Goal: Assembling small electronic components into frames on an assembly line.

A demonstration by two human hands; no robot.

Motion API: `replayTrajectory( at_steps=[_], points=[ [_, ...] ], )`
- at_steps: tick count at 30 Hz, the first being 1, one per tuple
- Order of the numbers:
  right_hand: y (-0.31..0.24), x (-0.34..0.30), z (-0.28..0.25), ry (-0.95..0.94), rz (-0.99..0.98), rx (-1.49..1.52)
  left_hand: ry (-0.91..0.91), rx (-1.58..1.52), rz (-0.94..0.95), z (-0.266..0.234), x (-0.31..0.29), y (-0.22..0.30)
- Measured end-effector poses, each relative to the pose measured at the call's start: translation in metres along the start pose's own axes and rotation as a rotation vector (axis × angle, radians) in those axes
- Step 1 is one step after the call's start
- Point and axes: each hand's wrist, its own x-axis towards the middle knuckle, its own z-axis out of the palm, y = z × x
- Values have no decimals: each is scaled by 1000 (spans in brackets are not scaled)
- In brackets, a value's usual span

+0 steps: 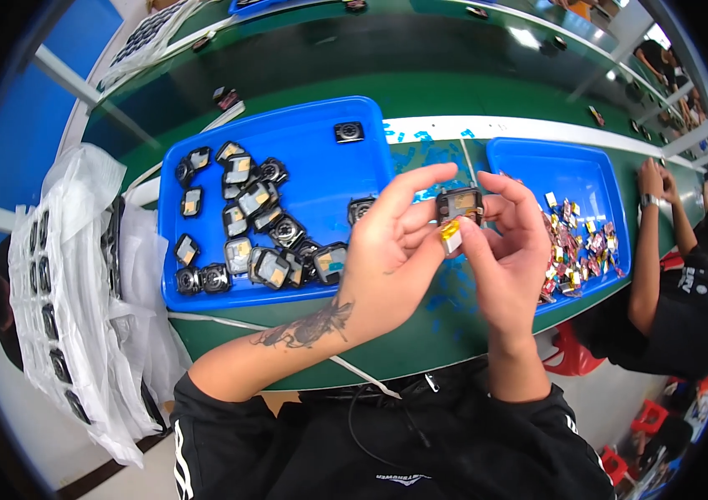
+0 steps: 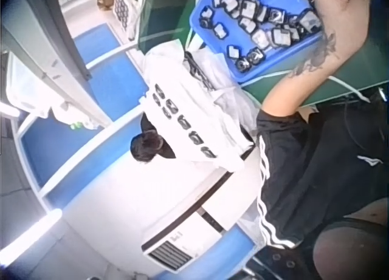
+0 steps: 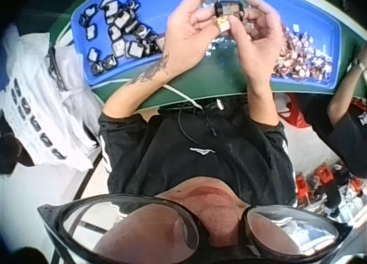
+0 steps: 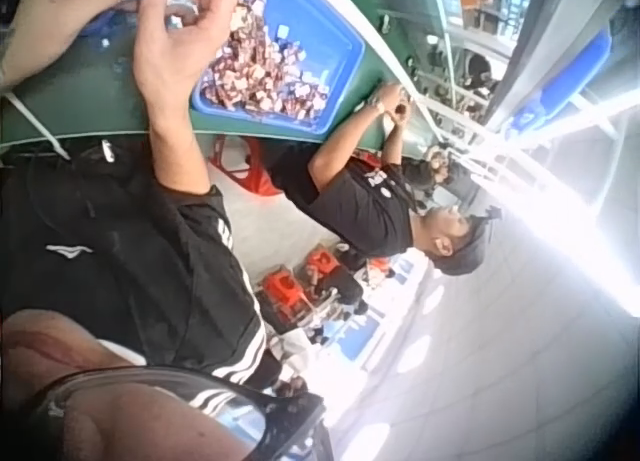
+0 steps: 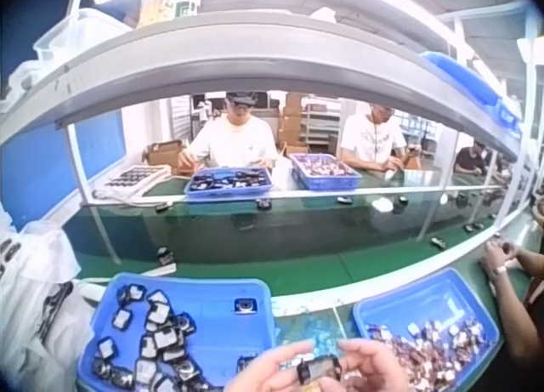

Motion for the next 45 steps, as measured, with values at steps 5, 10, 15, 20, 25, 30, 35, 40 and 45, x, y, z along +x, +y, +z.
replayTrajectory(
  at_steps=[5,10,15,20,25,30,35,40,45],
  points=[
    [-15,72,-23,-264,203,5,52,726,231,-18,8,57],
    [48,223,-35,-191,324,-343,-540,735,851,-21,-37,157],
    [122,259,-43,-50,243,-757,-765,585,941,-22,-59,176],
    [119,253,-46,-9,54,-1000,174,664,906,48,-95,161],
    [58,193,21,-205,-510,-846,-95,704,1191,7,-69,177],
    [11,111,50,-1119,-436,-971,221,1100,974,-50,-56,174],
    [14,76,49,-1061,-294,-991,172,1896,-43,-126,2,124],
    [23,65,47,-872,-292,-813,-6,2027,-447,-116,13,102],
    [10,54,28,-536,-410,-607,19,1251,-194,-74,30,80]
  ],
)
